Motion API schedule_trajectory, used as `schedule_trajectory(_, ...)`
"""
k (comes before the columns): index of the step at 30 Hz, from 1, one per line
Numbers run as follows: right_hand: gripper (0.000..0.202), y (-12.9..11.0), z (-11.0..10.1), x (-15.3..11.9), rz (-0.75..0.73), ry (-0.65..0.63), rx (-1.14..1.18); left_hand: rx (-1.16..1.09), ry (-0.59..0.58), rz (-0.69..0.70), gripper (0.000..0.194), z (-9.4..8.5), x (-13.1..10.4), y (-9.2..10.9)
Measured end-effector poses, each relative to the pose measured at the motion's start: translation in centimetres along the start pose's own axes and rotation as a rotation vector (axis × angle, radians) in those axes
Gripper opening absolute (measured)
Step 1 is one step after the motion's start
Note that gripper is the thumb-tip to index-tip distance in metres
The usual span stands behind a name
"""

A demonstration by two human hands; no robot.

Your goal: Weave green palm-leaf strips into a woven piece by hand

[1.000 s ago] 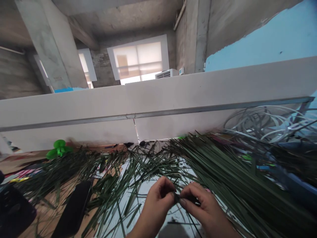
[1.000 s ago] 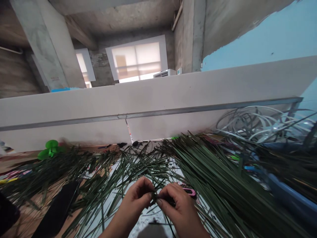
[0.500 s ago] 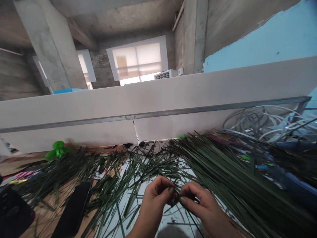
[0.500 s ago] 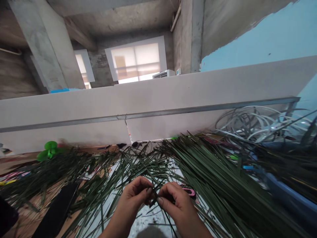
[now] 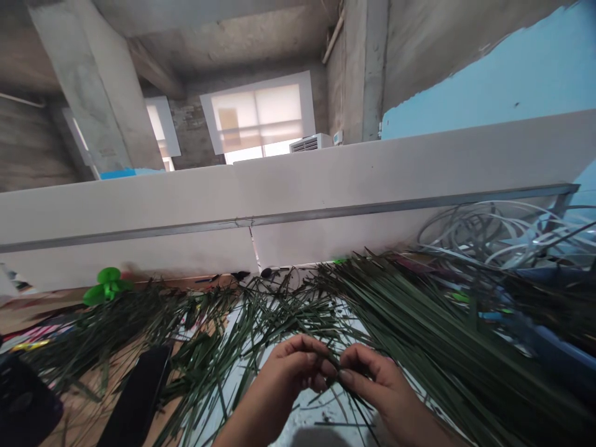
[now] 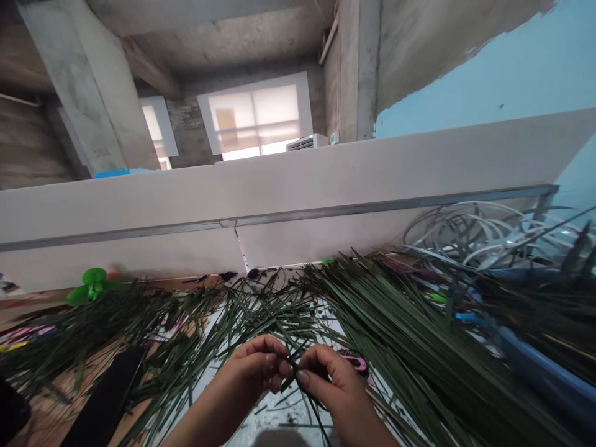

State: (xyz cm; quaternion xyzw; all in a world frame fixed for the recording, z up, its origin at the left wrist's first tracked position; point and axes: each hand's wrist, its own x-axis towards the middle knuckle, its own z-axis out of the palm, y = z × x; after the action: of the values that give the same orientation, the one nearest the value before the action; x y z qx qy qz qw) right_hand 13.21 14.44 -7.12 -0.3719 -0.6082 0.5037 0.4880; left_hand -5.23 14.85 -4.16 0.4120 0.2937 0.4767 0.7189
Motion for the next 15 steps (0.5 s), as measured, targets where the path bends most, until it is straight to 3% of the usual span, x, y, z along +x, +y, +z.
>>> schedule_trajectory(7, 0.024, 0.32, -0.39, 0.23, 0.028, -0.047, 0.123, 0.007, 0.030, -0.024, 0.013, 0.11, -0.12, 0.29)
schedule_trajectory(15, 0.028, 0.31, -0.27, 0.49, 0.060, -0.058, 0.206, -0.018, -0.075, 0.003, 0.033, -0.51, -0.15, 0.16)
